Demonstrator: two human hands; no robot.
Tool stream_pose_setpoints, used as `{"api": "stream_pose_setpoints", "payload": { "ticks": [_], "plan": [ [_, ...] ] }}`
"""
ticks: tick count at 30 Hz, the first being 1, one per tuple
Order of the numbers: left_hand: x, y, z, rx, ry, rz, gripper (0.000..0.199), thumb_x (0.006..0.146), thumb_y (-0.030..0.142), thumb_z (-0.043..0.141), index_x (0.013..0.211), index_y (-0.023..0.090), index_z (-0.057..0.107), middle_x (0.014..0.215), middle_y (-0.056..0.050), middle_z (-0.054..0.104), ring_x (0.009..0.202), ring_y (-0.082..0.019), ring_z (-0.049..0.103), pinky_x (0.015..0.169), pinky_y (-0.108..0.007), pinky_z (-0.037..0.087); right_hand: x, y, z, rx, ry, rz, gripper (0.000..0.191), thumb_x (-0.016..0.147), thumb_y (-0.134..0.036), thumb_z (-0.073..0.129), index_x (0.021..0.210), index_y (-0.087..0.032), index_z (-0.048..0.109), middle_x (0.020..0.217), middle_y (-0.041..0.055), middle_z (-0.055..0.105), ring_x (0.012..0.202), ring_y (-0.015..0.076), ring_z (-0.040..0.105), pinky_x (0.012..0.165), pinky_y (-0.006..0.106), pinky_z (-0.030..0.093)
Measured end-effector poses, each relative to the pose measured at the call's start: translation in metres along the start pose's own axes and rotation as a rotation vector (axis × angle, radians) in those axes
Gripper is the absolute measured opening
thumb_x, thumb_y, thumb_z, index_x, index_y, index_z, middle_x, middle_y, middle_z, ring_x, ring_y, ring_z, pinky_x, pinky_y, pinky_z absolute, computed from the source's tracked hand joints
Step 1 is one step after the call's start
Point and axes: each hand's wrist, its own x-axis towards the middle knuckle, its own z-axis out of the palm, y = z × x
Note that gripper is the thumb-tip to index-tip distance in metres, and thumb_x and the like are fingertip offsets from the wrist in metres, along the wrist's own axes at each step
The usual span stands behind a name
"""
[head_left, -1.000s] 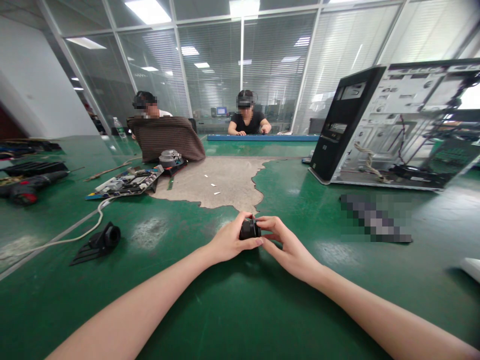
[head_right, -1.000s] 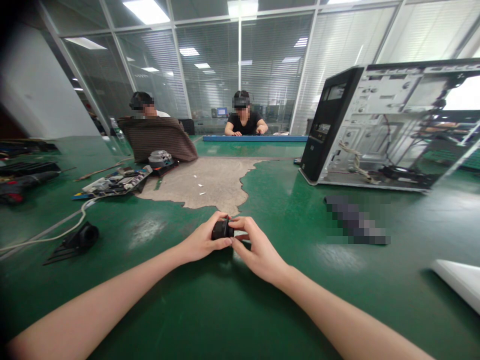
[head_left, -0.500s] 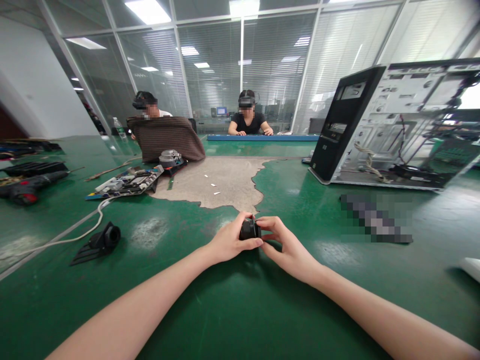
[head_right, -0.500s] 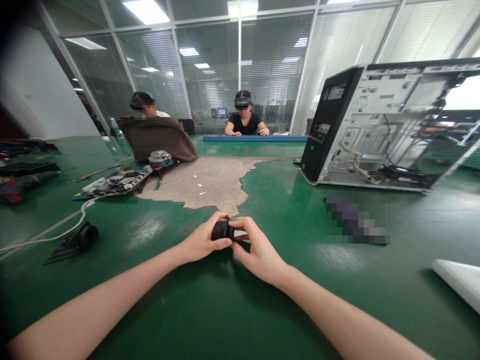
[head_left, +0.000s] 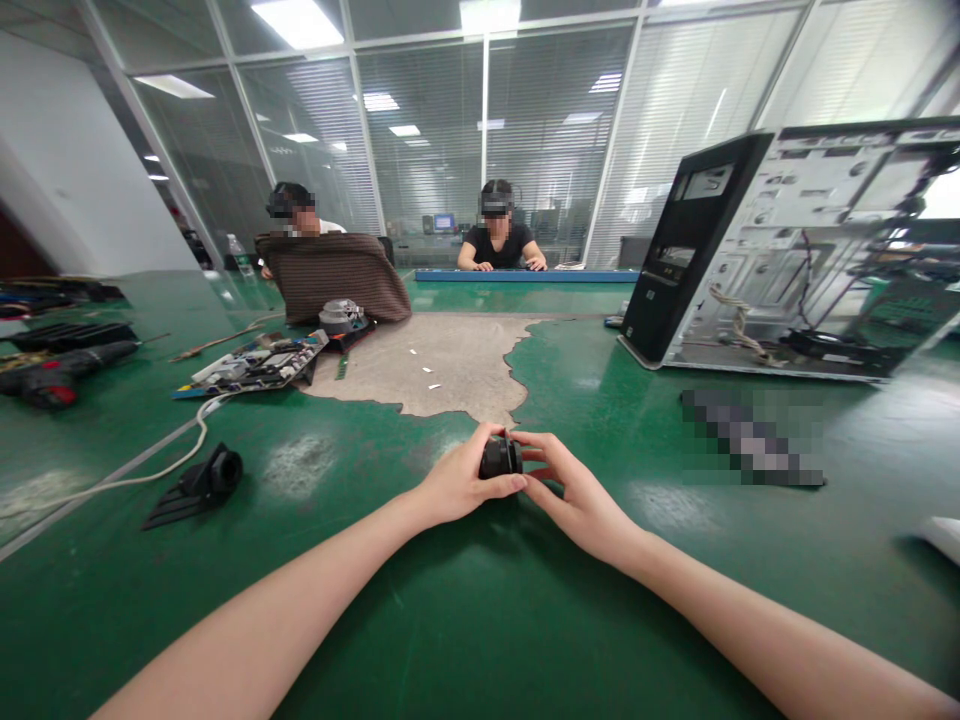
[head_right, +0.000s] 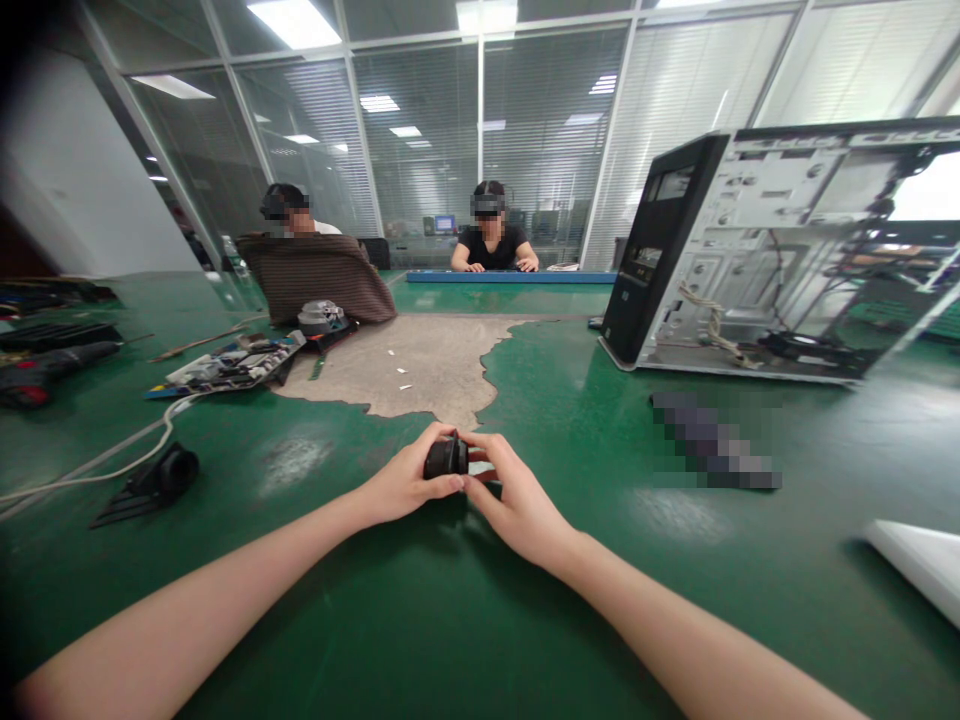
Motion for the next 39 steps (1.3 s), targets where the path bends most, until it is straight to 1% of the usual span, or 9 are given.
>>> {"api": "stream_pose_setpoints", "payload": {
  "ticks": [5, 11, 13, 18, 24, 30, 32, 37, 39],
  "plan": [
    [0.0005, -0.0006, 0.0002, 0.012, -0.005, 0.004, 0.055, 0.07, 0.051, 0.055, 0.112, 0.022, 0.034, 0.098, -0.004, 0.055, 0.085, -0.021, 0.054, 0.075, -0.033, 0.041, -0.0011, -0.0017, 0.0009, 0.031, 0.02, -0.048, 0.031, 0.077, -0.013, 0.048, 0.106, -0.025, 0.042, 0.113, 0.0056, 0.042, 0.106, 0.0184, 0.048, 0.086, 0.038, 0.048],
    [0.0006, -0.0001, 0.0002, 0.013, 0.003, 0.004, 0.054, 0.071, 0.05, 0.054, 0.113, 0.022, 0.035, 0.1, -0.005, 0.054, 0.085, -0.021, 0.054, 0.075, -0.033, 0.041, -0.0012, 0.0009, 0.0008, 0.037, 0.036, -0.043, 0.02, 0.082, -0.02, 0.044, 0.101, -0.025, 0.044, 0.115, 0.0063, 0.043, 0.107, 0.0189, 0.048, 0.086, 0.039, 0.048],
    [0.0005, -0.0001, 0.0002, 0.008, 0.005, 0.001, 0.054, 0.07, 0.05, 0.054, 0.113, 0.022, 0.035, 0.101, -0.005, 0.054, 0.085, -0.021, 0.054, 0.075, -0.033, 0.041, -0.0008, 0.0019, 0.0003, 0.021, 0.04, -0.041, 0.022, 0.082, -0.021, 0.044, 0.104, -0.025, 0.044, 0.112, 0.0063, 0.045, 0.106, 0.0193, 0.048, 0.085, 0.039, 0.048],
    [0.0003, -0.0002, 0.0001, -0.013, 0.002, -0.003, 0.055, 0.071, 0.051, 0.054, 0.113, 0.022, 0.034, 0.098, -0.004, 0.055, 0.084, -0.021, 0.054, 0.074, -0.033, 0.041, -0.0005, 0.0007, -0.0002, -0.003, 0.014, -0.006, 0.037, 0.081, -0.016, 0.044, 0.117, -0.026, 0.036, 0.113, 0.0066, 0.046, 0.103, 0.0187, 0.05, 0.085, 0.04, 0.047],
    [0.0005, -0.0011, -0.0004, 0.013, 0.0, 0.005, 0.054, 0.07, 0.05, 0.055, 0.111, 0.022, 0.035, 0.098, -0.004, 0.055, 0.084, -0.021, 0.054, 0.075, -0.032, 0.041, -0.0012, -0.0014, 0.0013, 0.025, 0.025, -0.046, 0.029, 0.079, -0.016, 0.048, 0.105, -0.025, 0.042, 0.109, 0.0051, 0.045, 0.102, 0.0179, 0.05, 0.085, 0.038, 0.049],
    [0.0011, -0.0015, 0.0007, 0.006, 0.01, 0.004, 0.054, 0.07, 0.05, 0.054, 0.112, 0.022, 0.035, 0.097, -0.004, 0.054, 0.083, -0.02, 0.054, 0.074, -0.032, 0.041, -0.0014, 0.0021, 0.0013, 0.044, 0.036, -0.05, 0.022, 0.081, -0.021, 0.046, 0.103, -0.025, 0.043, 0.111, 0.0057, 0.043, 0.104, 0.0183, 0.049, 0.085, 0.039, 0.049],
    [0.001, -0.001, 0.0007, 0.002, 0.011, -0.003, 0.053, 0.071, 0.05, 0.054, 0.111, 0.021, 0.035, 0.095, -0.004, 0.055, 0.082, -0.02, 0.054, 0.073, -0.032, 0.041, -0.0011, 0.0028, 0.0012, 0.042, 0.028, -0.036, 0.024, 0.082, -0.021, 0.046, 0.105, -0.025, 0.043, 0.11, 0.0055, 0.045, 0.103, 0.018, 0.05, 0.085, 0.038, 0.049],
    [0.0002, 0.0008, -0.0002, -0.012, 0.002, -0.007, 0.054, 0.071, 0.051, 0.053, 0.112, 0.022, 0.034, 0.094, -0.004, 0.055, 0.081, -0.02, 0.054, 0.072, -0.032, 0.042, -0.0003, 0.0001, 0.0003, 0.04, -0.011, 0.019, 0.039, 0.081, -0.016, 0.045, 0.118, -0.025, 0.034, 0.115, 0.0069, 0.045, 0.102, 0.0177, 0.051, 0.085, 0.038, 0.048],
    [0.0001, 0.0009, -0.0005, -0.01, -0.001, -0.004, 0.054, 0.071, 0.051, 0.054, 0.112, 0.022, 0.034, 0.095, -0.004, 0.055, 0.082, -0.02, 0.054, 0.072, -0.032, 0.041, -0.0006, -0.0012, -0.0002, 0.032, -0.014, 0.013, 0.039, 0.08, -0.014, 0.045, 0.116, -0.025, 0.036, 0.113, 0.0066, 0.046, 0.102, 0.0183, 0.051, 0.084, 0.038, 0.048]
  ]
}}
